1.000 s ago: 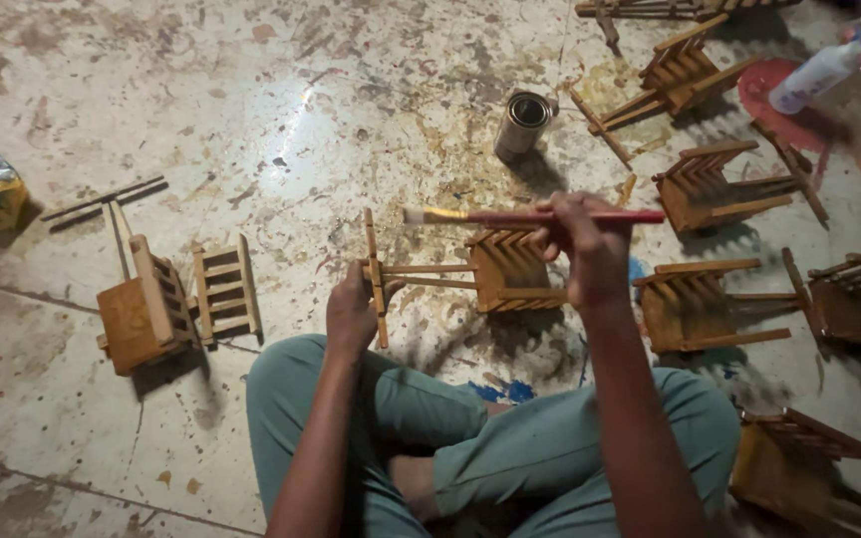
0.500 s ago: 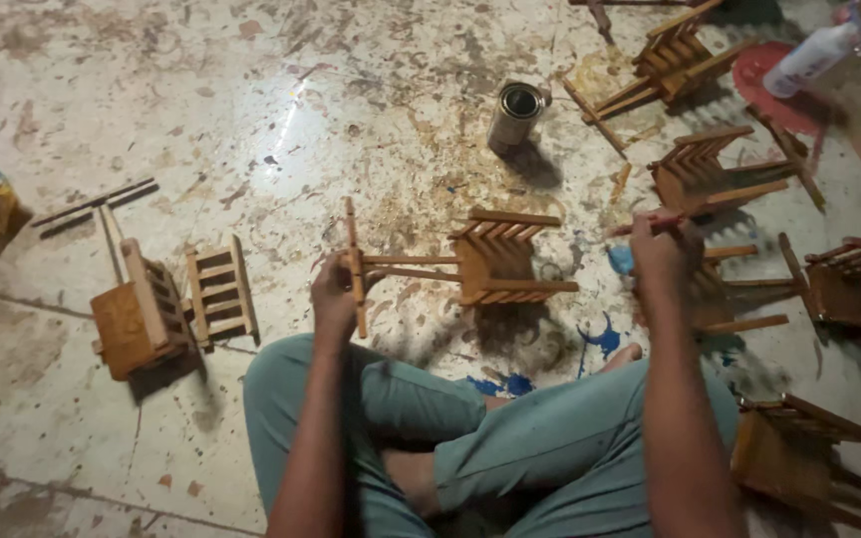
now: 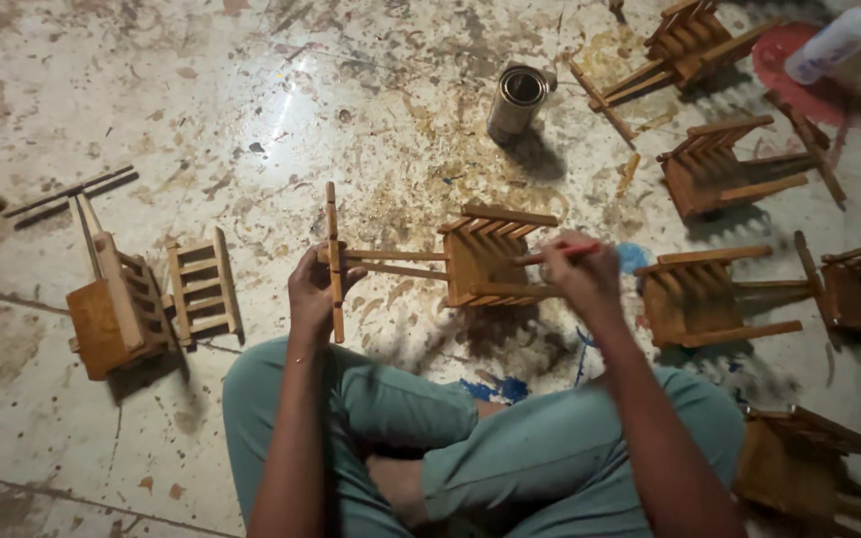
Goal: The person sits on the floor and uses a brush to apply a brown varnish or stain to miniature wooden chairs, working on one chair at a time. They rotate each chair to coat the seat, backrest and legs, dipping the brush into a can of finish between chairs.
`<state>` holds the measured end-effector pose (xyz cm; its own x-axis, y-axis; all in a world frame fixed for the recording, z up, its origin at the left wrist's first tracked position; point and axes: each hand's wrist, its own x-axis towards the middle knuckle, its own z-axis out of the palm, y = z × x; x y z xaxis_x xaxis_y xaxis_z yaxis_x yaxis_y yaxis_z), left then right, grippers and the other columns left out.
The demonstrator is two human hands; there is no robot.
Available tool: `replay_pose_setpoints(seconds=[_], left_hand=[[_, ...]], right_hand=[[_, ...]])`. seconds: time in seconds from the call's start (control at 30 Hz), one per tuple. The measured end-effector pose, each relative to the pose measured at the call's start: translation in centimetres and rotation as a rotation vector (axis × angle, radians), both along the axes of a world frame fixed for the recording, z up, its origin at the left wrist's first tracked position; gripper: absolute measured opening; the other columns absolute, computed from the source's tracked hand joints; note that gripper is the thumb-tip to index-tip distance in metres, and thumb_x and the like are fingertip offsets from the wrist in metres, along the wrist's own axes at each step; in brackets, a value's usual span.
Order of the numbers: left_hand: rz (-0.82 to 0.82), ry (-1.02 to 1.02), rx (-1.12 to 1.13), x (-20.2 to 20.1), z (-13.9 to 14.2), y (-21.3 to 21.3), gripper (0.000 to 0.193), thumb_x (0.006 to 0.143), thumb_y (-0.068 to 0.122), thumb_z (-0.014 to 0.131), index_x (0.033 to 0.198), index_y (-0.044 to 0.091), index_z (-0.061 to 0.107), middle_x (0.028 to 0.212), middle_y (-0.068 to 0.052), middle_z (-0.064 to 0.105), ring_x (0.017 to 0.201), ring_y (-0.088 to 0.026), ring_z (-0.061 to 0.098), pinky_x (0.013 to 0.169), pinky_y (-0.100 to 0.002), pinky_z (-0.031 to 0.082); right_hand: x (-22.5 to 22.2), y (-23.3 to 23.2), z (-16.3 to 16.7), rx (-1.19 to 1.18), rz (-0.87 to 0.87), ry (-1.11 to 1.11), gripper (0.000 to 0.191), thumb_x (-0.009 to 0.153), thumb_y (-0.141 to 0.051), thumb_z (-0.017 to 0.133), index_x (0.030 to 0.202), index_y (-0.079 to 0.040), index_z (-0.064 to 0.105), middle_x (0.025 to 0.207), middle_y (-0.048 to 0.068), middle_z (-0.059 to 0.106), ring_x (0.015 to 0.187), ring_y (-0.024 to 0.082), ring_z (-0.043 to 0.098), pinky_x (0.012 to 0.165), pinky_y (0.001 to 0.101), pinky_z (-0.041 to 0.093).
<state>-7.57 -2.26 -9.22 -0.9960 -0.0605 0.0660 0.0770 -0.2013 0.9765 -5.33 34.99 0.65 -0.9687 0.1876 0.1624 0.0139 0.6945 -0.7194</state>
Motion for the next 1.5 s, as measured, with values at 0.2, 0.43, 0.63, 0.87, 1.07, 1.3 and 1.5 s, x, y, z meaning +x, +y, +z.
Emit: replay_pose_setpoints(seconds=[0.2,0.43,0.63,0.87,1.07,1.3,1.5], left_hand=[[0.039,-0.044,-0.009,-0.1,0.4,-0.3,0.044,0.084,-0.004,0.082,0.124,-0.002,0.065,0.106,-0.008,0.072,0.099,-0.015,0.07,0.089,-0.031,0.061],[0.02,-0.07,0.07,-0.4,-0.1,-0.4,0.046,0.081,-0.005,0.082,0.124,-0.002,0.066,0.106,-0.007,0.072,0.1,-0.016,0.071,0.089,-0.032,0.062],[-0.025,-0.161,0.152,-1.2,-0.3,-1.4,0.04,0.091,0.006,0.074,0.129,-0.001,0.065,0.113,-0.009,0.074,0.099,-0.019,0.073,0.091,-0.034,0.063],[-0.298,-0.146,0.323,-3.2,0.5,-3.0,0.04,0.098,0.009,0.069,0.136,-0.001,0.061,0.122,-0.012,0.07,0.113,-0.025,0.07,0.103,-0.049,0.059],[-0.45,-0.134,0.489,-6.5,0.6,-2.4,0.044,0.102,0.036,0.063,0.132,0.004,0.063,0.121,-0.013,0.07,0.112,-0.03,0.071,0.1,-0.054,0.059],[-0.267,-0.32,0.592,-8.7,-1.7,-1.8,0.04,0.108,0.049,0.056,0.114,0.009,0.063,0.101,-0.008,0.067,0.097,-0.027,0.069,0.084,-0.044,0.057],[-0.03,-0.364,0.646,-8.9,-2.5,-0.9,0.034,0.105,0.042,0.056,0.094,0.01,0.06,0.089,-0.006,0.066,0.079,-0.021,0.064,0.076,-0.042,0.057]], right_hand=[[1.8,-3.0,0.6,-0.926,0.135,-0.012,0.018,0.099,-0.018,0.06,0.094,-0.001,0.065,0.098,0.006,0.073,0.075,0.015,0.07,0.066,0.0284,0.056],[0.9,0.3,0.2,-1.191,0.056,0.051,0.018,0.105,-0.019,0.062,0.104,-0.001,0.066,0.087,0.009,0.068,0.074,0.017,0.067,0.064,0.0288,0.052],[-1.3,3.0,-1.6,-0.783,0.047,-0.29,0.024,0.099,-0.028,0.065,0.106,-0.005,0.069,0.085,0.006,0.072,0.074,0.012,0.07,0.067,0.0274,0.055],[-1.9,9.0,-2.0,-0.303,-0.177,-0.211,0.027,0.095,-0.031,0.07,0.104,-0.006,0.073,0.083,0.006,0.074,0.076,0.013,0.071,0.068,0.0269,0.053],[-0.9,6.9,0.1,-0.173,-0.168,-0.265,0.022,0.096,-0.027,0.071,0.097,-0.005,0.075,0.08,0.006,0.075,0.073,0.01,0.069,0.069,0.0261,0.051],[0.4,0.2,1.0,-0.512,0.074,-0.056,0.017,0.104,-0.015,0.068,0.099,0.0,0.072,0.093,0.009,0.072,0.082,0.016,0.07,0.081,0.0275,0.055],[0.4,-0.1,0.6,-0.858,0.09,-0.055,0.017,0.105,-0.018,0.065,0.107,-0.002,0.07,0.102,0.008,0.074,0.087,0.017,0.074,0.087,0.031,0.064]])
